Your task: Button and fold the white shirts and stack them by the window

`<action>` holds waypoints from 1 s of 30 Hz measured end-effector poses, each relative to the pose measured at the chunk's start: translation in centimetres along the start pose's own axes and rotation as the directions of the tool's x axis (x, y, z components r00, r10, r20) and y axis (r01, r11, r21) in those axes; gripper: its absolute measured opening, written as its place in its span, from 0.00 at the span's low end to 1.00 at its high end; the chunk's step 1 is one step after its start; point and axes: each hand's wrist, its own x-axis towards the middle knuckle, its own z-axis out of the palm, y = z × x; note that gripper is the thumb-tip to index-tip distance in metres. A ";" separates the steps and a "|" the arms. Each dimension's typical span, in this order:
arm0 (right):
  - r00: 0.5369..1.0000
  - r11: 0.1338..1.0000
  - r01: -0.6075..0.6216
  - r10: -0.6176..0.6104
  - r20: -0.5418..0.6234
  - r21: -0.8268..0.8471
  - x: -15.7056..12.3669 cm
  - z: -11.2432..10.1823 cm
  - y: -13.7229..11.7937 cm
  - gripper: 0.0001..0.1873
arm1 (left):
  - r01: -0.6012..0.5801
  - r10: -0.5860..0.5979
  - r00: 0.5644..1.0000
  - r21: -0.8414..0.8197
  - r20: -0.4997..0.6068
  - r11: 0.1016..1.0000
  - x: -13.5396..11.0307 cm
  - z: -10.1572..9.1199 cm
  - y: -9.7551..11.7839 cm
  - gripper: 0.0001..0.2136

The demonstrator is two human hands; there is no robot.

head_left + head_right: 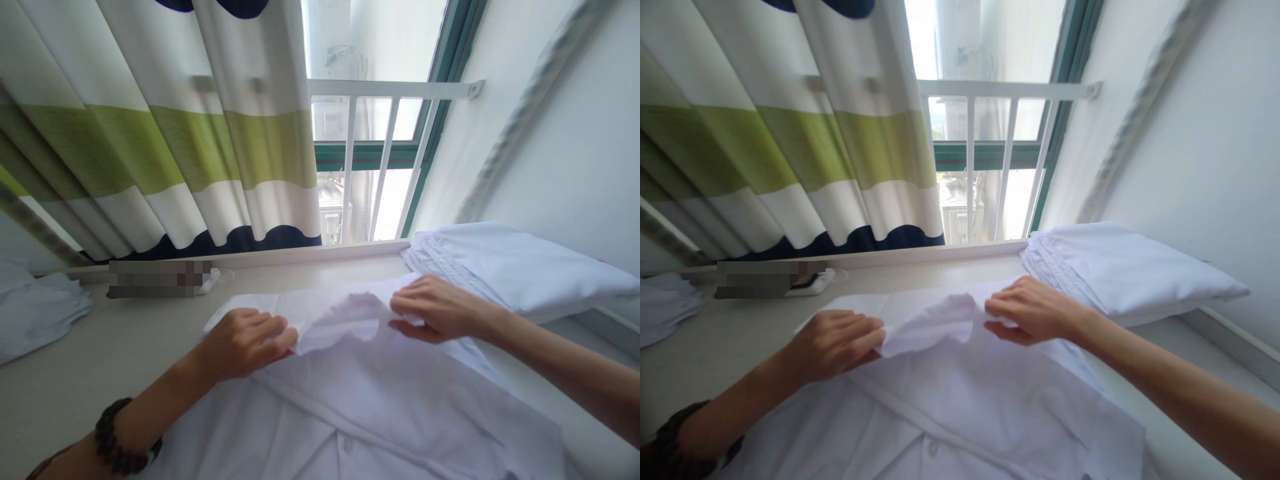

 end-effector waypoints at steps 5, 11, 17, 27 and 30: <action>0.996 0.999 0.032 -0.030 0.081 -0.033 -3.1 2.6 -4.7 0.04 | -0.064 0.062 0.997 0.053 0.041 0.997 -1.5 0.0 5.0 0.07; 0.983 0.993 0.039 -0.058 -0.177 -0.109 -2.7 2.5 -4.6 0.11 | 0.040 -0.041 0.999 -0.050 -0.004 0.998 -1.4 -0.9 4.4 0.15; 0.982 0.973 -0.073 0.031 0.188 0.220 -2.9 0.1 -5.7 0.14 | 0.094 0.018 0.970 -0.442 0.241 0.892 -0.9 -2.2 5.2 0.20; 0.802 0.769 -0.595 0.548 0.238 0.232 1.9 3.7 -4.5 0.34 | 0.759 -0.656 0.529 0.046 0.539 0.650 -0.9 4.2 2.7 0.31; 0.659 0.670 -0.738 0.690 0.300 0.081 1.1 7.7 -3.0 0.36 | 0.752 -0.658 0.476 0.118 0.584 0.649 -2.2 5.3 2.5 0.31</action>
